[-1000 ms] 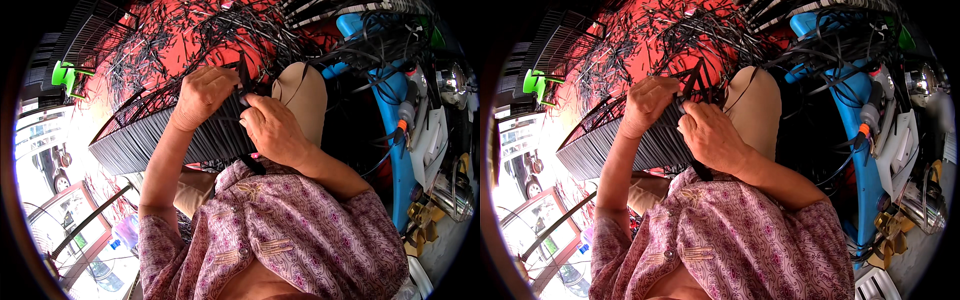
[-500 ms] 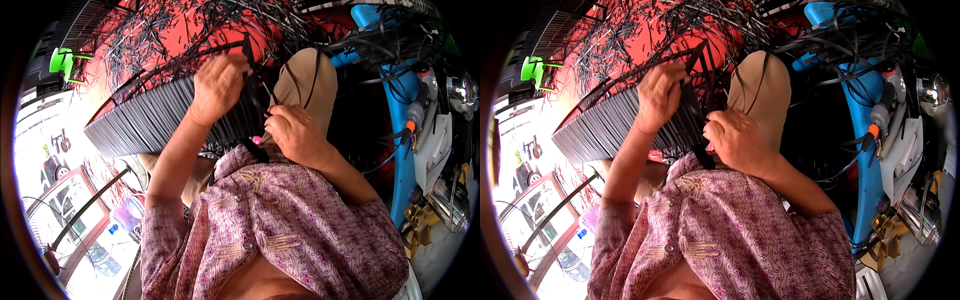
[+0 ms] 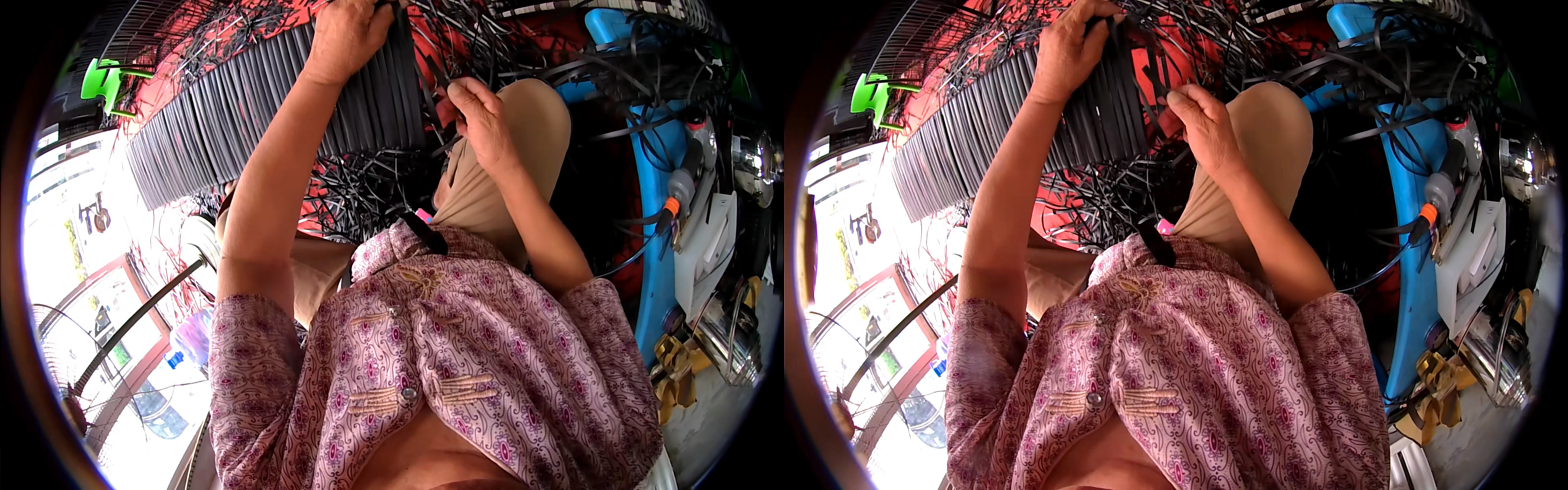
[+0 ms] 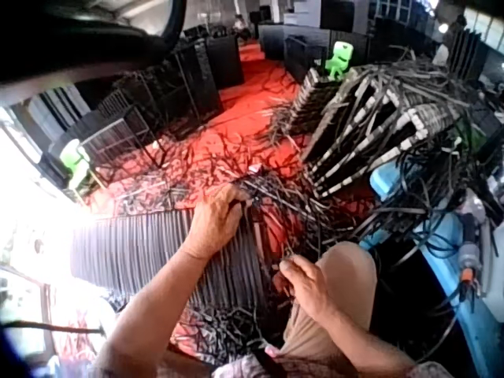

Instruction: The person weaves black plastic strips into a metal chair frame to create a seat. They repeatedly thread the strips through the frame, pull them tight, and adjust the weave pattern while sitting on the floor.

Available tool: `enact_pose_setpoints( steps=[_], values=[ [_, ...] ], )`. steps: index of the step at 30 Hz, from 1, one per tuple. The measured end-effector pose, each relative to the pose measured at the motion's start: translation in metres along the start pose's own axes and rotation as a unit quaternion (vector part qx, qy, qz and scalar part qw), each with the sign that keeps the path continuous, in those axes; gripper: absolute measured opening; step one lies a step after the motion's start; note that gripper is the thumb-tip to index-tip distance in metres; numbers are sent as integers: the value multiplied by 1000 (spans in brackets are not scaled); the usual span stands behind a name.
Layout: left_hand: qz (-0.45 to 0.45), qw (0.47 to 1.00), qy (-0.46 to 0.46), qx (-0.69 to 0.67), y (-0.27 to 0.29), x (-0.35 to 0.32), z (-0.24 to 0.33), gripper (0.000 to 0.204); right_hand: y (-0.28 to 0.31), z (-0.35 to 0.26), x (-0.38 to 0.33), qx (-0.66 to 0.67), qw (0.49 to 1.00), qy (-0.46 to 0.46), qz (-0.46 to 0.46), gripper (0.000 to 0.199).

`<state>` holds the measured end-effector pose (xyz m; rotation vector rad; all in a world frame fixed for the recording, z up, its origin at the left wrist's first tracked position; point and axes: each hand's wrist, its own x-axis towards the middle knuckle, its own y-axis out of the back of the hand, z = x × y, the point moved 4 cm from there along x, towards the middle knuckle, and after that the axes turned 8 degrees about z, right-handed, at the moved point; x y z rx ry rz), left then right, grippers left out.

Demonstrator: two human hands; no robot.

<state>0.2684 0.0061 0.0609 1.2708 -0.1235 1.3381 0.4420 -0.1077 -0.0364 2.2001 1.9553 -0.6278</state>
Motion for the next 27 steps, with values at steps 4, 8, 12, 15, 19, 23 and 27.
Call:
enact_pose_setpoints(
  steps=[4, 8, 12, 15, 19, 23, 27],
  values=[
    [-18, 999, 38, -14, -2, 7, -13, 13, -8, 0, 0, 72, 995, 45, -45, 20],
    [-11, 999, 42, -8, -4, 11, -20, 13, -11, -3, 3, 64, 995, 64, -43, 17],
    [-11, 999, 34, -2, -4, 16, -25, 14, -9, -27, 3, -237, 913, 329, 50, 21],
    [-5, 999, 32, -4, -2, 17, -28, 14, -10, -40, -4, -374, 781, 485, 123, 22],
    [0, 998, 55, -8, -4, 18, -31, 15, -8, -48, 4, -383, 752, 509, 169, 28],
    [-3, 998, 65, -15, -5, 19, -36, 16, -4, -55, 18, -396, 739, 502, 211, 22],
    [0, 997, 70, -26, -8, 22, -42, 19, -5, -55, 23, -393, 763, 478, 186, 19]
  ],
)
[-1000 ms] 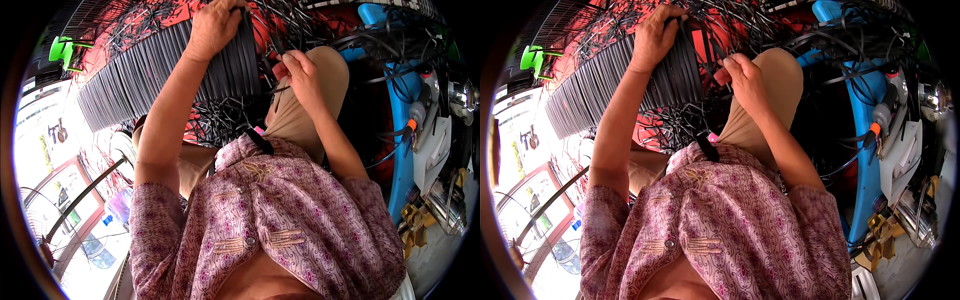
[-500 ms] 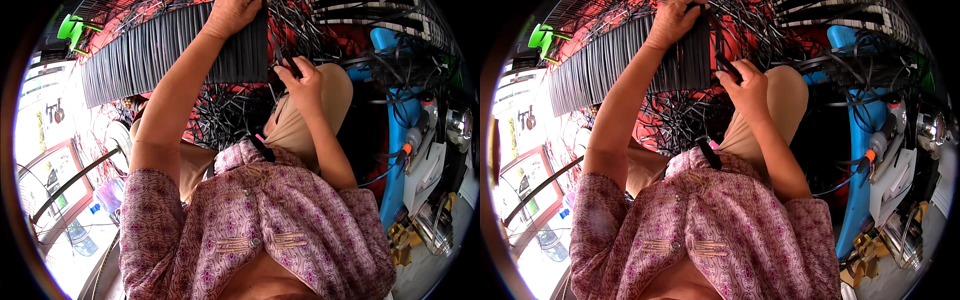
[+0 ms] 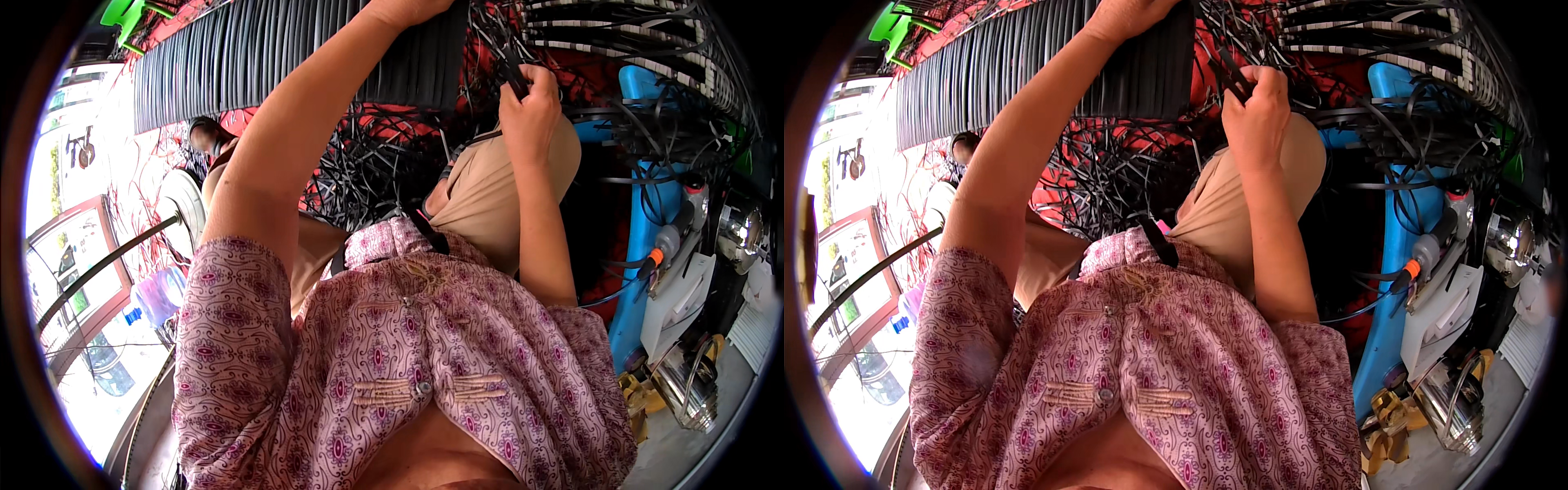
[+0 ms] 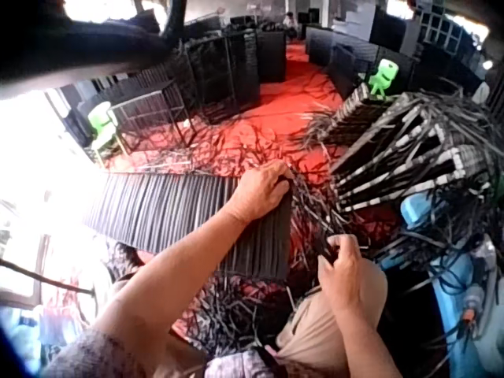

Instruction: The person weaves black plastic strips into a metal chair frame to create a seat. They repeatedly thread the strips through the frame, pull them tight, and adjust the weave pattern while sitting on the floor.

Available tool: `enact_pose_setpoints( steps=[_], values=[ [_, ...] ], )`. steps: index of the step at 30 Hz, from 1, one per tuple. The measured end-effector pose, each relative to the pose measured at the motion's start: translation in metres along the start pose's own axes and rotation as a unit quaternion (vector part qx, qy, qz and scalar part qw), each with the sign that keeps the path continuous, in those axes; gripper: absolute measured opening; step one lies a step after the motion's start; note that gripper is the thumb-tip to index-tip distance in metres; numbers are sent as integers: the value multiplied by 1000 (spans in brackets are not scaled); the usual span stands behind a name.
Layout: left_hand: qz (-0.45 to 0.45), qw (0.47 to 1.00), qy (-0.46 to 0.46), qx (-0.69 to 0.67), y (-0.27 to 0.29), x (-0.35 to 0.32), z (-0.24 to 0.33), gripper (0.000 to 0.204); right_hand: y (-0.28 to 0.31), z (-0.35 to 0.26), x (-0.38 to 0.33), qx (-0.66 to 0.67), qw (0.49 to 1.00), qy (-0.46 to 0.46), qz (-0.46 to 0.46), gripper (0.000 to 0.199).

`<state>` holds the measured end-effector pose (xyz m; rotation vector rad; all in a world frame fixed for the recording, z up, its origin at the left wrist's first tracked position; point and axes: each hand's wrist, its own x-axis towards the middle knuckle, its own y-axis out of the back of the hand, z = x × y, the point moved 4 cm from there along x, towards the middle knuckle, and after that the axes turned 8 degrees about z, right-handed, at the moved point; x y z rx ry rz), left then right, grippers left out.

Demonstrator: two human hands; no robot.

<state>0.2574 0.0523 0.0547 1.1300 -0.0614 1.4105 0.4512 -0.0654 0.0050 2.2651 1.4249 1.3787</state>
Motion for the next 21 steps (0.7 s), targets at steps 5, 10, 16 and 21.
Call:
enact_pose_setpoints(
  steps=[5, 10, 16, 21],
  values=[
    [7, 1000, -7, 14, -2, 1, -9, 18, -11, 9, -8, 278, 895, -334, -102, 16],
    [31, 999, -37, -6, -1, 3, -10, 18, -2, -4, -18, 290, 879, -338, -169, 18],
    [-9, 1000, -20, -3, -1, 1, -9, 20, -7, -13, -44, 362, 790, -463, -174, 23],
    [-16, 999, -30, 21, 0, 0, -5, 23, -12, -29, -55, 418, 786, -429, -152, 19]
  ],
)
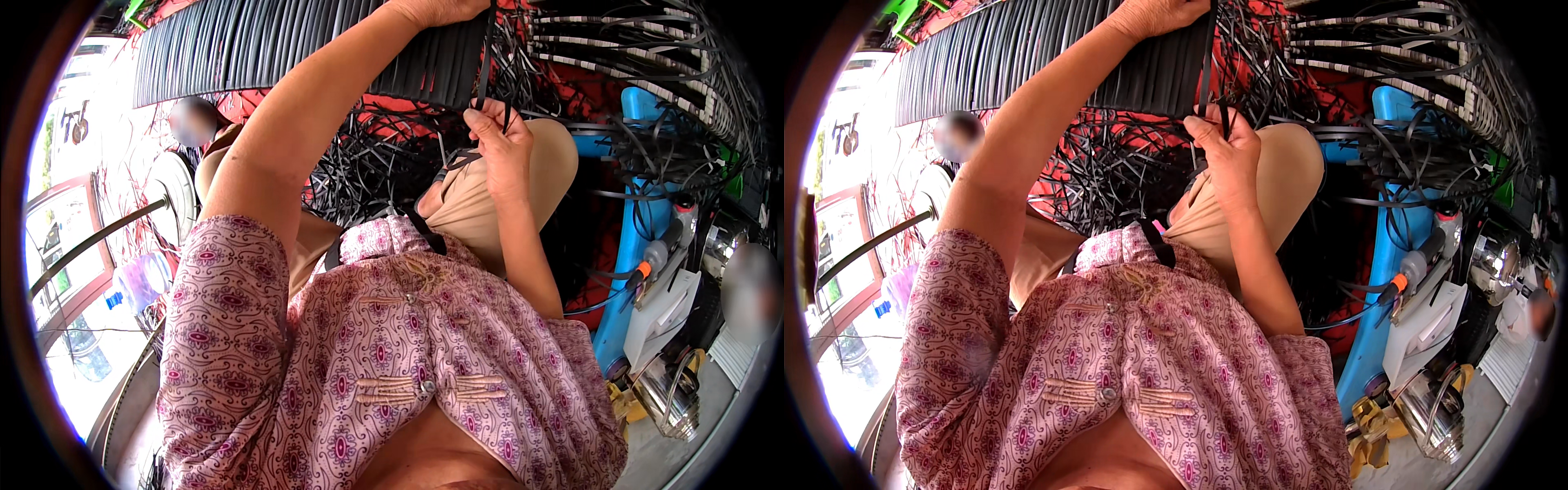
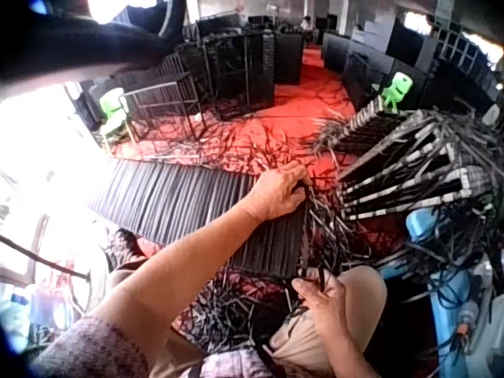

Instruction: The person weaves black plastic strips into a metal chair frame to create a seat. They repeatedly thread the strips through the frame, pull them tight, and adjust the weave pattern while sitting on the floor.

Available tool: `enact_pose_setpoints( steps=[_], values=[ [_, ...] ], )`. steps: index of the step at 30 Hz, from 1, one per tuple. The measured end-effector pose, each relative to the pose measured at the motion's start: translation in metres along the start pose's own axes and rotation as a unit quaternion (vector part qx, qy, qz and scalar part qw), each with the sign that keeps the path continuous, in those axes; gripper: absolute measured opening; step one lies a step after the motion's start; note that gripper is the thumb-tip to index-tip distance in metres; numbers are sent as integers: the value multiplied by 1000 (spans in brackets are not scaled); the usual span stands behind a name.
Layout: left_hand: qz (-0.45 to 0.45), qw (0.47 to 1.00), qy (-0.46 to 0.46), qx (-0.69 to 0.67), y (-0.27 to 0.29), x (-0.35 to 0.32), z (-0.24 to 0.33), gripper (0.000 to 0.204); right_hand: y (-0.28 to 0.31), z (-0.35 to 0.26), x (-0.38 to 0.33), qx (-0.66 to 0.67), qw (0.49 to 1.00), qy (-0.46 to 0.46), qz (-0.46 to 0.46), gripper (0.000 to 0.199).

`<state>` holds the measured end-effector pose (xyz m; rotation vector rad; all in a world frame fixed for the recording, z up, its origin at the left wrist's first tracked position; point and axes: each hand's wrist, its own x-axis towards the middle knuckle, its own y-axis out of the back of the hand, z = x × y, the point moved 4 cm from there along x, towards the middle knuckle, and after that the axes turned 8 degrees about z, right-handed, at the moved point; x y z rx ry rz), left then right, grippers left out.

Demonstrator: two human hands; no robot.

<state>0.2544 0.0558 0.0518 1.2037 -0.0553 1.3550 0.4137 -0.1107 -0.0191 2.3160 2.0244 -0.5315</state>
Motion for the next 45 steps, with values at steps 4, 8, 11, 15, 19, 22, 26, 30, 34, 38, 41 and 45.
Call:
enact_pose_setpoints(
  steps=[4, 8, 11, 15, 19, 22, 26, 30, 34, 38, 41, 45],
  values=[
    [-2, 1000, 3, -6, 0, 0, 0, 23, -9, 9, -15, -31, 998, 39, 40, 16],
    [14, 1000, -4, 16, 1, -1, 1, 22, -11, 16, -22, -29, 997, 24, 60, 17],
    [7, 1000, -10, -2, 1, -1, 3, 23, -12, 18, -22, 10, 997, 23, 67, 19],
    [-12, 1000, -10, -18, 2, -2, 3, 22, -15, 26, -20, 41, 994, 36, 93, 21],
    [-4, 998, -34, -52, 2, -2, 2, 22, -24, 33, -17, 38, 986, 85, 140, 26],
    [15, 998, -51, -46, 1, -2, -1, 20, -27, 34, -20, 63, 985, 58, 152, 27],
    [20, 997, -62, -29, 0, -2, -3, 20, -33, 31, -33, 83, 988, 23, 130, 29],
    [-5, 998, -43, -42, -2, -1, -6, 20, -37, 32, -38, 127, 979, -8, 162, 30],
    [-11, 998, -34, -49, -10, -1, -16, 21, -36, 46, -39, 159, 972, -72, 156, 26],
    [-3, 986, -83, -144, -16, 7, -26, 21, -27, 63, -25, 159, 973, -100, 132, 21],
    [-74, 983, -74, -150, -23, 16, -33, 21, -21, 73, -13, 140, 981, -88, 100, 20],
    [-185, 982, 30, 19, -34, 19, -40, 30, -14, 77, -4, 85, 989, -65, 100, 12]
  ],
)
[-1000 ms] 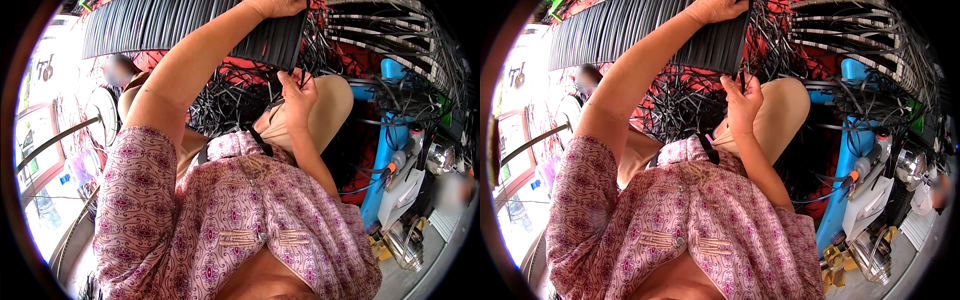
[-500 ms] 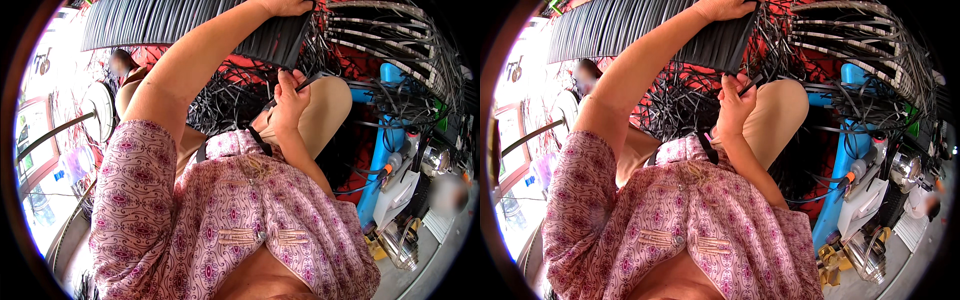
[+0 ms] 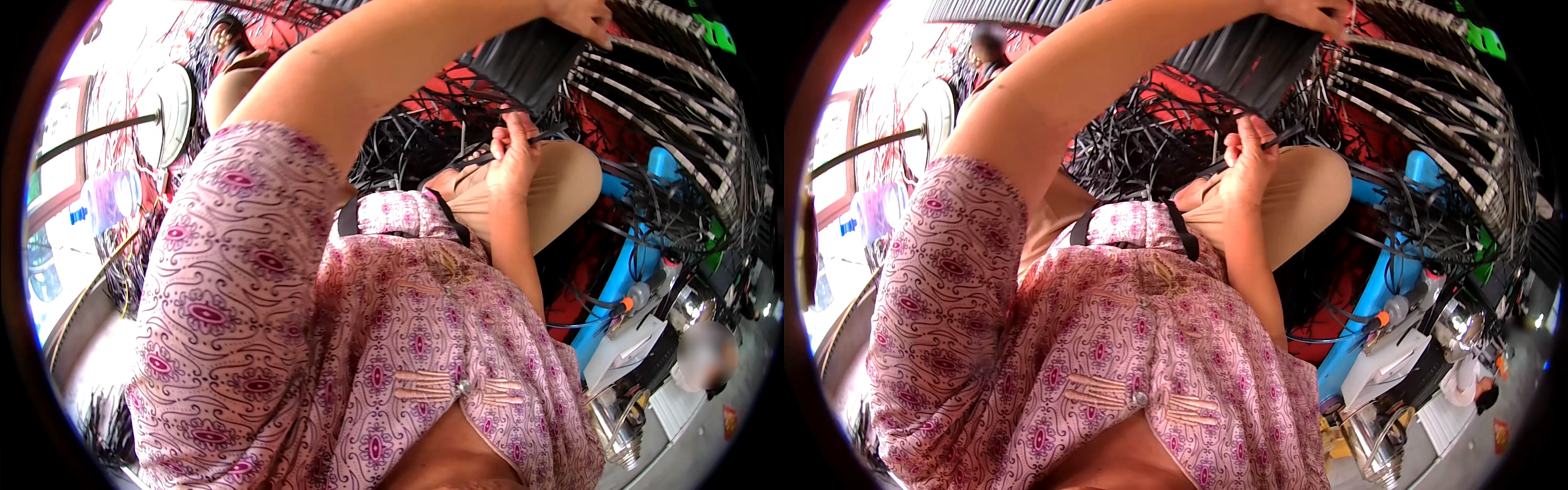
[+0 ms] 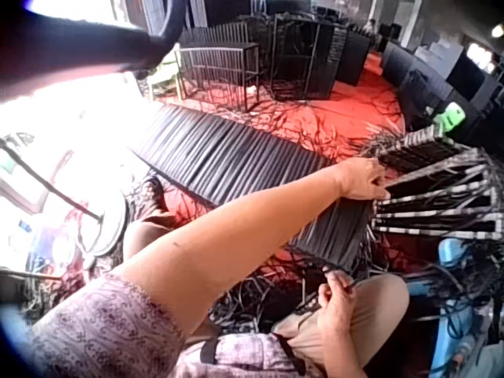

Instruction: The person weaves black plastic strips into a metal chair frame to create a seat. They repeatedly thread the strips through the frame, pull them tight, and adjust the weave pattern while sitting on the floor.

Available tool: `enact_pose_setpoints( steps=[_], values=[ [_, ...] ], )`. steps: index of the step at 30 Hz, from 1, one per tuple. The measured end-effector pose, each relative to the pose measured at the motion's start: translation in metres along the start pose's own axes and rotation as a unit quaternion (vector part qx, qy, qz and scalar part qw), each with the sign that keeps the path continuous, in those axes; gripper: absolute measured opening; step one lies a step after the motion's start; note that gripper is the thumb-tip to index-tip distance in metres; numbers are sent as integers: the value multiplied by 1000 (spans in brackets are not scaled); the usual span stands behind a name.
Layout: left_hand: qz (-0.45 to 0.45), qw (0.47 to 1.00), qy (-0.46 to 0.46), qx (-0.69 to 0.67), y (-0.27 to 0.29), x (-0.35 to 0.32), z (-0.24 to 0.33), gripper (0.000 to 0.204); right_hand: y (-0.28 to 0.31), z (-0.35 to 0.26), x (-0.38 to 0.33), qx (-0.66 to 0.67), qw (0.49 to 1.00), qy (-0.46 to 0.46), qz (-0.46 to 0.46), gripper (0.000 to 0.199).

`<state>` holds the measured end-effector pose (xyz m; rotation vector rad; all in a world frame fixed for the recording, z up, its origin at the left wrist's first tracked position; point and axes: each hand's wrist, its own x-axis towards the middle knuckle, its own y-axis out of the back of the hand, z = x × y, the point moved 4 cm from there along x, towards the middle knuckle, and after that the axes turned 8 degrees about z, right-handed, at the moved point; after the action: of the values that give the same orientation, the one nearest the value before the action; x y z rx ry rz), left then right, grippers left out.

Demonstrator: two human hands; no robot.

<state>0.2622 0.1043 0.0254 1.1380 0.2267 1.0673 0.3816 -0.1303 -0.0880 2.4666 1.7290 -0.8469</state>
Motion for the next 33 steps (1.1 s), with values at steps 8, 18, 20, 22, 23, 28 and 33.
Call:
enact_pose_setpoints(
  steps=[8, 18, 20, 22, 23, 28, 33],
  values=[
    [-49, 968, 167, 180, 29, -20, 66, 49, 6, 7, 5, -15, 999, -11, -26, 10],
    [0, 976, 142, 168, 12, -32, 47, 38, -2, 28, 0, 10, 998, -61, -12, 3],
    [56, 975, 142, 160, 30, -41, 61, 36, -5, 29, -11, 9, 994, -105, -11, 19],
    [45, 980, 146, 125, 55, -51, 73, 33, -14, 25, -25, 23, 994, -87, -56, 28],
    [72, 980, 136, 123, 68, -56, 78, 31, -20, 21, -33, 25, 994, -66, -81, 27],
    [59, 977, 206, 17, 129, -88, 71, 28, -55, 2, -62, 25, 969, 3, -244, 9],
    [47, 970, 231, -58, 194, -113, 65, 33, -73, 5, -76, 35, 946, 15, -321, 14]
  ],
)
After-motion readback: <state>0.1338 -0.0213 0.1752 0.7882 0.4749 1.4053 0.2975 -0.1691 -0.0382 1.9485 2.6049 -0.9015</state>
